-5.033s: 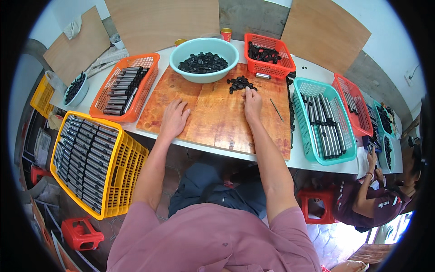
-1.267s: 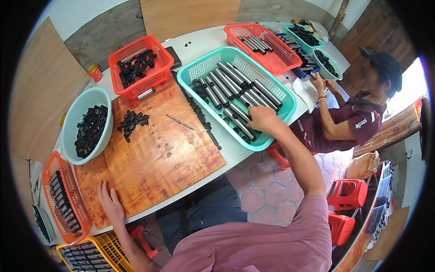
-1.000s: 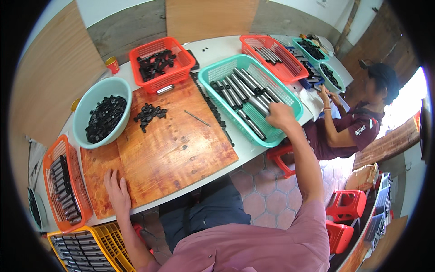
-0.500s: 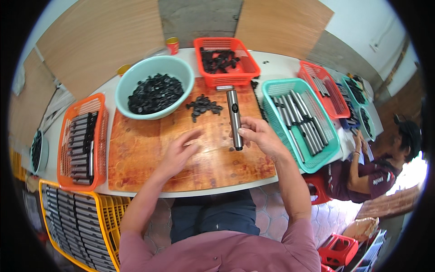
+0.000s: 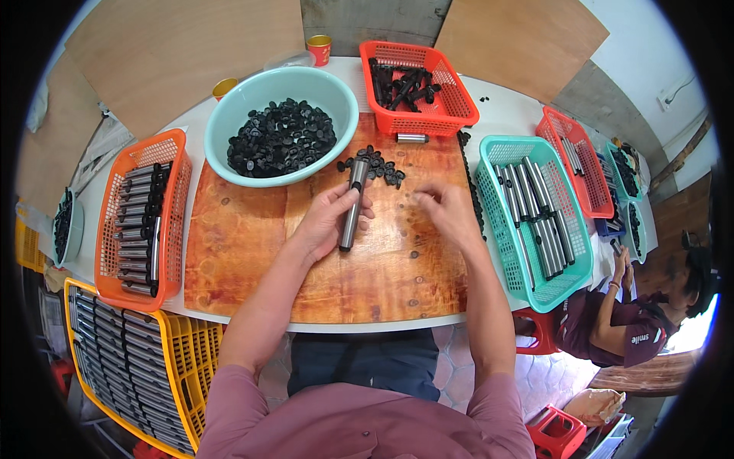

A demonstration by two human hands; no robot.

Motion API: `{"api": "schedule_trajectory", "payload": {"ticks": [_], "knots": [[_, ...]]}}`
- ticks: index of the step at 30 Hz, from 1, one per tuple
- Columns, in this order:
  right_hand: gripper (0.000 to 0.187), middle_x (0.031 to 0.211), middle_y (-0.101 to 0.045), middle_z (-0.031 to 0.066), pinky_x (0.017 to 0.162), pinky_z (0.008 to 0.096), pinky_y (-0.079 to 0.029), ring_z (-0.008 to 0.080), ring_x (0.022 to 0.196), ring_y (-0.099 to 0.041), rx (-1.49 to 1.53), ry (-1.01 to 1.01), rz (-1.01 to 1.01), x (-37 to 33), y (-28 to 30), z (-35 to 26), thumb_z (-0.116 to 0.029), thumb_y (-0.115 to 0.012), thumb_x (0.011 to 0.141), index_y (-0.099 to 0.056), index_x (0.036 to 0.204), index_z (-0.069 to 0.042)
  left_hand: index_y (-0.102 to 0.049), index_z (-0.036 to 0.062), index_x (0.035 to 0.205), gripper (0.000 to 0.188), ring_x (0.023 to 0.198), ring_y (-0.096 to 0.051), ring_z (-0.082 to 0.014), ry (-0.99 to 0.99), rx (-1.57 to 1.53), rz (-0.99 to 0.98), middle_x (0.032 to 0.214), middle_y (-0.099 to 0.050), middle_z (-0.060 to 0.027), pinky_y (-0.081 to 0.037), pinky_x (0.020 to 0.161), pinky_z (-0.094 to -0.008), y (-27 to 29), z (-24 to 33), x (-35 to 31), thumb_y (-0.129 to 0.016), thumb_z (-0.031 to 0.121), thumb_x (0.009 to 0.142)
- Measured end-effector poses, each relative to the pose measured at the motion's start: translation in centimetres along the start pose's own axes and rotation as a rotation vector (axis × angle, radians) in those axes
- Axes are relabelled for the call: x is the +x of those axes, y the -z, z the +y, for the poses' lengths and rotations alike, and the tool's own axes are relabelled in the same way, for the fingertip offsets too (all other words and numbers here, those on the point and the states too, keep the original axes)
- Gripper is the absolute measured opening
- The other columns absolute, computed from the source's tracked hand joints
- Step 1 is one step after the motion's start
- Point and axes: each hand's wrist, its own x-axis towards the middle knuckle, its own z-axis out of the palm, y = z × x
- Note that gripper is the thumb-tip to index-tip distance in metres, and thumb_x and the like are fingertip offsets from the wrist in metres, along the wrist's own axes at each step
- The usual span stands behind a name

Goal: The person assembles small black plastic components onto cylindrical metal rods at a workbench. They repeatedly pick up a rod, attach a black piece, and place the completed unit into a yellow basket. A second person works alongside at the same table.

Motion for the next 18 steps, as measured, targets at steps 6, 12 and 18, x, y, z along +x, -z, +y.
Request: {"api": "schedule_trajectory", "payload": {"ticks": [6, 12, 18], "knots": [[0.022, 0.089, -0.072, 0.0174, 0.071, 0.0404, -0.054, 0.0285, 0.079, -0.069, -0.174, 0.156, 0.207, 2.9, -1.9, 1.3, -0.01, -0.072, 0.087, -0.07, 0.106, 0.002, -0.053, 0.0008, 0.14, 0.046, 0.089, -0.063, -0.0167, 0.042, -0.14, -0.005, 0.104, -0.064, -0.0074, -0.054, 0.078, -0.029, 0.8, -0.5, 1.0, -0.05, 0.034, 0.109], [0.025, 0.093, -0.07, 0.0177, 0.074, 0.045, -0.055, 0.0356, 0.085, -0.069, -0.272, 0.271, 0.294, 3.8, -4.7, 2.2, -0.008, -0.073, 0.086, -0.067, 0.109, -0.001, -0.051, 0.0014, 0.143, 0.047, 0.091, -0.062, -0.0184, 0.07, -0.219, 0.036, 0.107, -0.064, -0.0081, -0.053, 0.083, -0.0332, 0.8, -1.5, 1.2, -0.048, 0.034, 0.109], [0.019, 0.096, -0.07, 0.0175, 0.075, 0.0391, -0.055, 0.0308, 0.082, -0.07, -0.184, 0.257, 0.261, 3.1, -4.6, 2.5, -0.003, -0.071, 0.088, -0.07, 0.107, 0.001, -0.052, 0.0023, 0.142, 0.042, 0.089, -0.064, -0.0185, 0.078, -0.222, 0.071, 0.104, -0.065, -0.0084, -0.054, 0.082, -0.0337, 0.5, -1.6, 0.9, -0.043, 0.029, 0.111]]}}
